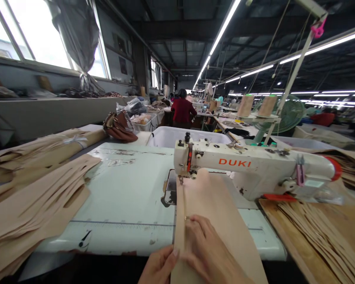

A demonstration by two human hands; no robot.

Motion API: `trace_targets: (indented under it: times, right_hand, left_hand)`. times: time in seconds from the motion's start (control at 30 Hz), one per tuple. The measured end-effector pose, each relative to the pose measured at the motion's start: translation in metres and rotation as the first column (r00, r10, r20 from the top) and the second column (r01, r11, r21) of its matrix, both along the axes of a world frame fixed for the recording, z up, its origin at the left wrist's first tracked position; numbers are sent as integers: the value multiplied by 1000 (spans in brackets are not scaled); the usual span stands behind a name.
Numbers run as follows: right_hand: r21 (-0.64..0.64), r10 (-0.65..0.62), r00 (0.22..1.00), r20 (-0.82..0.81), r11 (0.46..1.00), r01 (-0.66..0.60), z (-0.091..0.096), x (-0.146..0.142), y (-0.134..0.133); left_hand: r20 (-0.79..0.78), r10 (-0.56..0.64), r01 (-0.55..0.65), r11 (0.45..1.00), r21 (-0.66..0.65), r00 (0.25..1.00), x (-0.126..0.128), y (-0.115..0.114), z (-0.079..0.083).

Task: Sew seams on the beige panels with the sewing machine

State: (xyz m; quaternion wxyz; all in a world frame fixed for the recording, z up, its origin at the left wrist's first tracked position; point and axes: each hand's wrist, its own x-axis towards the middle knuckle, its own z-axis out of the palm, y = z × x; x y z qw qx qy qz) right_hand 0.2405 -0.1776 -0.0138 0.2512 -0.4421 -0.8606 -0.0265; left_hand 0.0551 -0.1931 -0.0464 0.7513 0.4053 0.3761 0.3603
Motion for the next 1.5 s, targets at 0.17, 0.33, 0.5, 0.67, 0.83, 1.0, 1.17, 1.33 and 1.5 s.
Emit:
trace_targets:
  times: [0.17, 0.33, 0.5, 0.67, 0.83, 1.0, 1.17, 1.33, 1.5]
  right_hand:
    - [31, 185, 982, 44, 982, -186, -8, 4, -38]
    - [-448, -26, 945, -326, 884, -130, 26, 12, -30]
    - [-643, -191, 897, -397, 755, -124, 37, 19, -15]
    - [-586, -124, 948, -292, 807, -75, 39, 11, -22]
    - [-550, -79, 939, -336, 825, -127, 35, 9, -31]
    - [-472, -40, 898, -439, 860, -193, 23, 9, -33]
    - [-499, -54, 904, -424, 847, -183, 25, 11, -27]
    - [-435, 13, 946, -324, 886, -161, 24, 9, -28]
    - [-239, 99, 963, -252, 958, -161, 8, 4, -30]
  left_hand:
    - [17, 43, -42, 997, -63, 999, 2, -4, 19]
    - [76, 127, -111, 975, -194, 989, -4, -9, 24]
    - [69, 117, -104, 979, -177, 991, -1, -12, 29]
    - [-45, 66, -69, 995, -72, 997, 7, -8, 29]
    - [-96, 111, -119, 990, -78, 989, 8, -6, 23]
    - [-83, 109, -115, 991, -70, 991, 8, -8, 23]
    - [-65, 125, -130, 988, -84, 990, 9, -10, 21]
    - [-20, 147, -149, 984, -102, 989, 11, -11, 23]
    - [-87, 152, -159, 984, -82, 985, 12, -9, 16]
